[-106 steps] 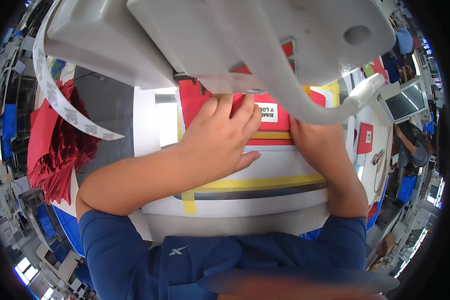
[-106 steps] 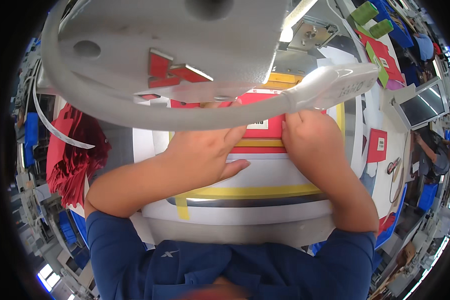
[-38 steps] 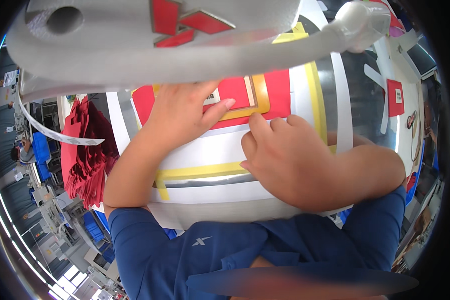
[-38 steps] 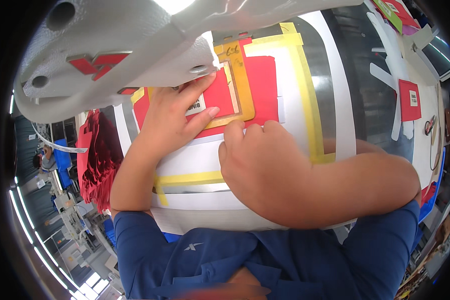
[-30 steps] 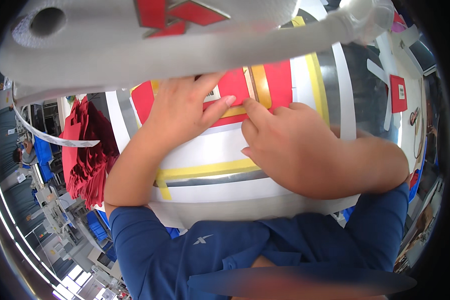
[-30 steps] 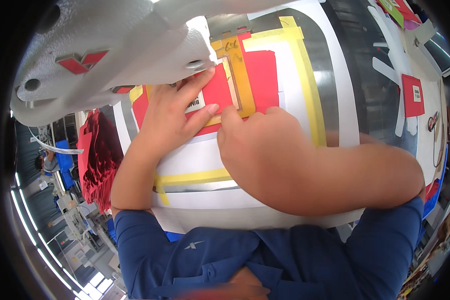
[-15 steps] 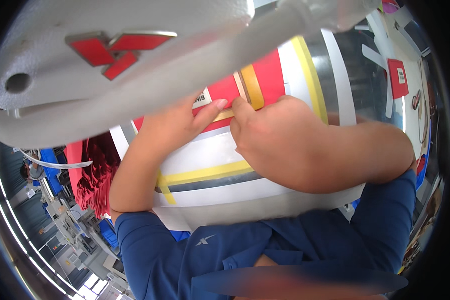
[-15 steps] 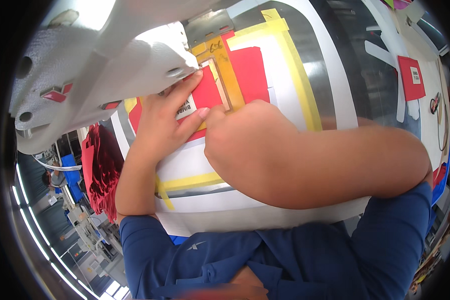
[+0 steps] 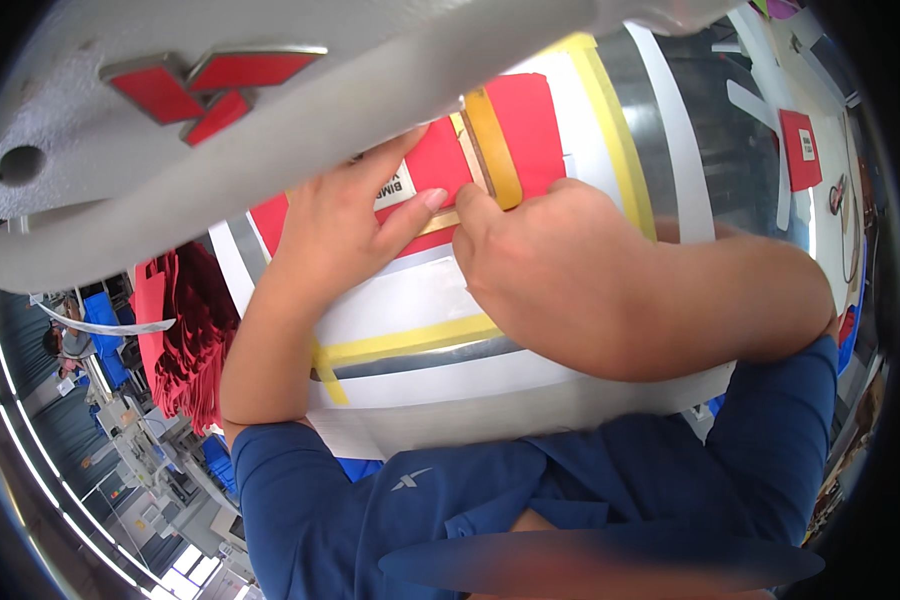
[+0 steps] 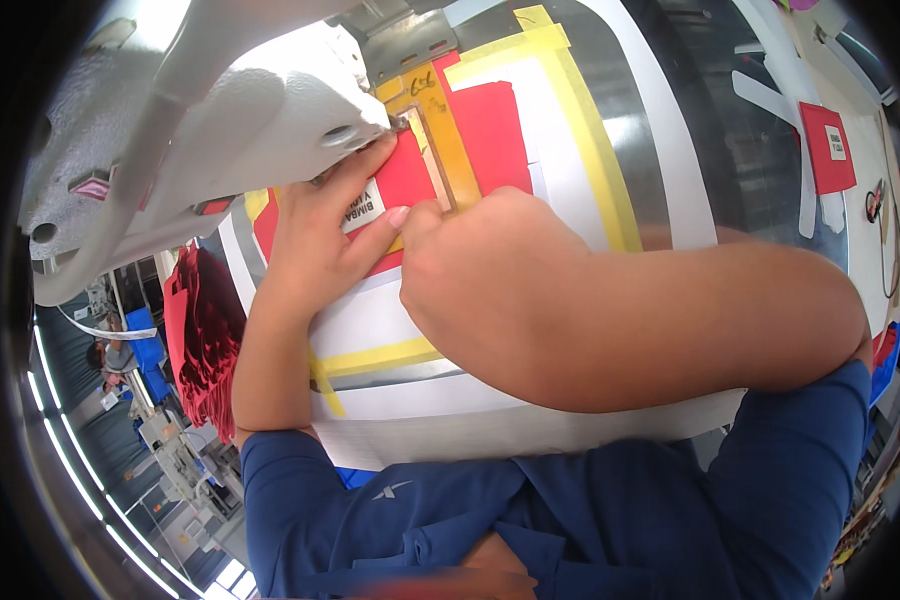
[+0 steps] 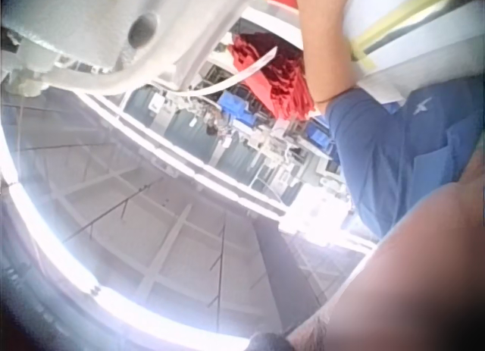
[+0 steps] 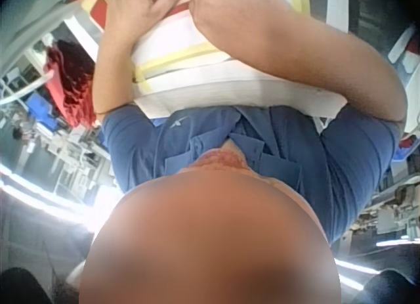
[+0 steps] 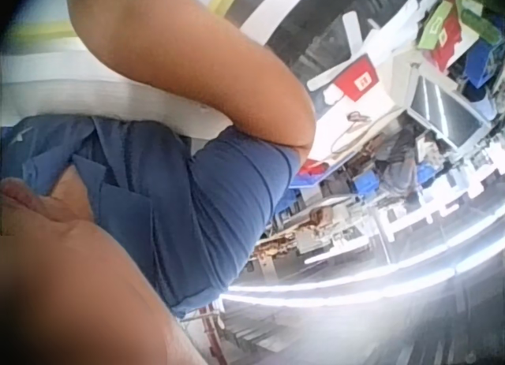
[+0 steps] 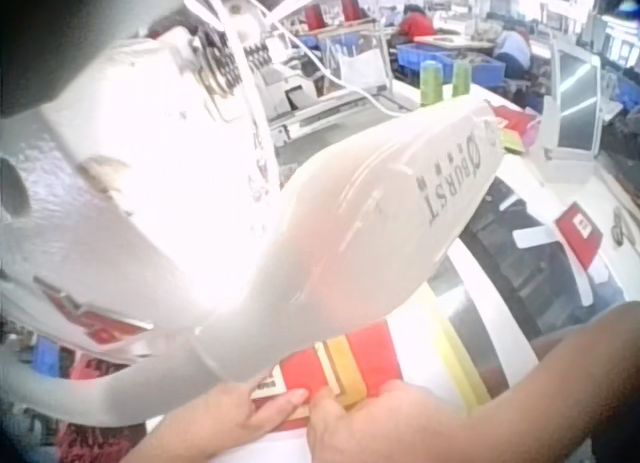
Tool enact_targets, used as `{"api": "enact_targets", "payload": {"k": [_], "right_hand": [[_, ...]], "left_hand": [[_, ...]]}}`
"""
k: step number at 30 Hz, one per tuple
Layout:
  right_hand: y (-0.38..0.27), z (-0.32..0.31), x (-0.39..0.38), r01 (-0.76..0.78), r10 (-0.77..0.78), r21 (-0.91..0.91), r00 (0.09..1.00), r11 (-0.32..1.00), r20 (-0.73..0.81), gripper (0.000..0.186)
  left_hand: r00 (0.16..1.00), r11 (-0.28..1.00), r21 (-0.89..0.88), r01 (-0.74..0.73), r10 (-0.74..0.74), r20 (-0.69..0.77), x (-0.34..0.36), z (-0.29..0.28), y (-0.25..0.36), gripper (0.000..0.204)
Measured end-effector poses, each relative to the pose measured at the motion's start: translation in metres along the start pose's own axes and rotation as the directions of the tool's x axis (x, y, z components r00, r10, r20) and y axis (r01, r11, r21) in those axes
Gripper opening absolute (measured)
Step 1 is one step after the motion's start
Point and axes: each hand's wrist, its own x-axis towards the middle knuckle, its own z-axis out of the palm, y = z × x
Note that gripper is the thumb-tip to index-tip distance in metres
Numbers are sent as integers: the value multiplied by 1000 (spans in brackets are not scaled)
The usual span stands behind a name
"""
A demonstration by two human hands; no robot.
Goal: The recorder is using an industrial sewing machine to attach brand labels to pieces of red fabric.
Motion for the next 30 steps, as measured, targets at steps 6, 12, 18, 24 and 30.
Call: {"api": "enact_targets", "payload": {"k": [6, 12, 18, 24, 30], "right_hand": [[6, 3, 0, 71, -69, 57, 997, 996, -33, 19], [13, 2, 2, 85, -83, 34, 996, 996, -41, 30], [17, 10, 10, -59, 71, 155, 995, 986, -70, 54], [19, 3, 8, -133, 137, 93, 990, 987, -42, 68], [19, -2, 14, -185, 180, 109, 982, 977, 51, 79]], "left_hand": [[998, 997, 47, 54, -55, 9, 2, 2, 1, 60], [993, 988, 101, 115, -116, 6, 8, 5, -11, 54], [994, 997, -28, 77, -79, -71, 23, 10, -23, 55], [980, 907, -400, 131, -180, -86, 34, 15, -35, 55], [998, 999, 13, -33, 34, -52, 48, 4, -45, 55]]}}
